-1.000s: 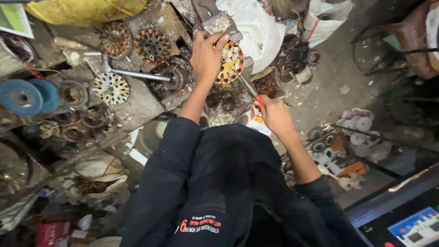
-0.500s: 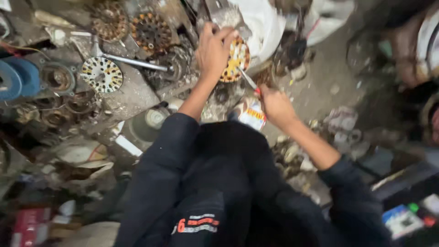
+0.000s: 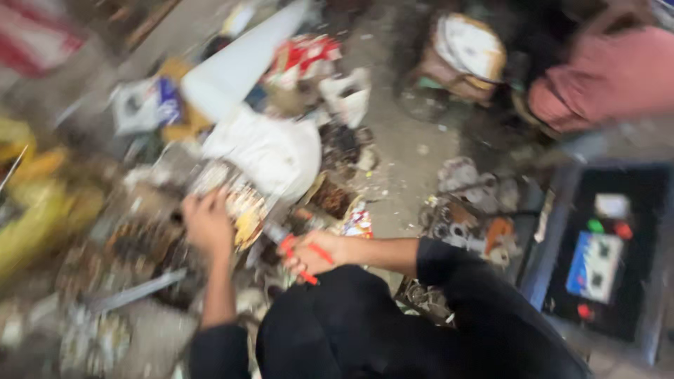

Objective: The person uses pliers to pull copper windings out of a stator core. They repeatedly grip the windings and pull them out, placing the removed copper into a nearby bag.

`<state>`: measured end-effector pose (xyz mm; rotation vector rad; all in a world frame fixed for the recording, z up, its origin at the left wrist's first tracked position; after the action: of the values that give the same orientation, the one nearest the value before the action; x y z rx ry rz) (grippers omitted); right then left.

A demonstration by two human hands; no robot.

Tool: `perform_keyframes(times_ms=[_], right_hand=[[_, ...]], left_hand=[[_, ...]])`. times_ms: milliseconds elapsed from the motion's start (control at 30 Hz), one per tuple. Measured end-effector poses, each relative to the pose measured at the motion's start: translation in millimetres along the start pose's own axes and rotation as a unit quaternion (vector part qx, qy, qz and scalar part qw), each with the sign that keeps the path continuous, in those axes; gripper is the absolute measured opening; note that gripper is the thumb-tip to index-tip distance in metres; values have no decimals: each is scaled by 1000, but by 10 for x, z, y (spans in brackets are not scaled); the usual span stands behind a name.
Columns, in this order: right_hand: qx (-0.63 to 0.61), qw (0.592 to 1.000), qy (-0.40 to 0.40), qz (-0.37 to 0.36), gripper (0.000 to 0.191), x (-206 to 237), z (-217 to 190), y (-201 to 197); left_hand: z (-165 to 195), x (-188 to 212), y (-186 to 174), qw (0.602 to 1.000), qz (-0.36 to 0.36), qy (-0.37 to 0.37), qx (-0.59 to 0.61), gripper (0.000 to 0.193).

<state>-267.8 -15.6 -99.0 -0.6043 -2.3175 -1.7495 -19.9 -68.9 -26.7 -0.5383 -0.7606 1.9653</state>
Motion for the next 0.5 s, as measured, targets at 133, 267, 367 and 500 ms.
perform_keyframes(times_ms=[133,267,367,500], right_hand=[[611,743,-142,233,24,-80,-16,109],[640,684,-135,322,24,-122,78,43],[649,698,-186,238,19,-80,-37,-25],[524,835,-65,153,29,28,-337,-79]], left_hand=[[68,23,-17,1000,-11,-7,4,35],[27,26,-8,1000,1,6,9,34],[-14,39,23,999,10,28,23,31],[-39,46,45,999,18,27,36,31]])
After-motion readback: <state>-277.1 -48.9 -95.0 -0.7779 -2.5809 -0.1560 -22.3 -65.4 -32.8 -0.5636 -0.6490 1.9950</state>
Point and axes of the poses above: each hand's wrist, its own x-axis away from the middle knuckle, its own y-axis out of the palm, z = x × y, the point moved 3 cm from there along -x, towards the middle knuckle
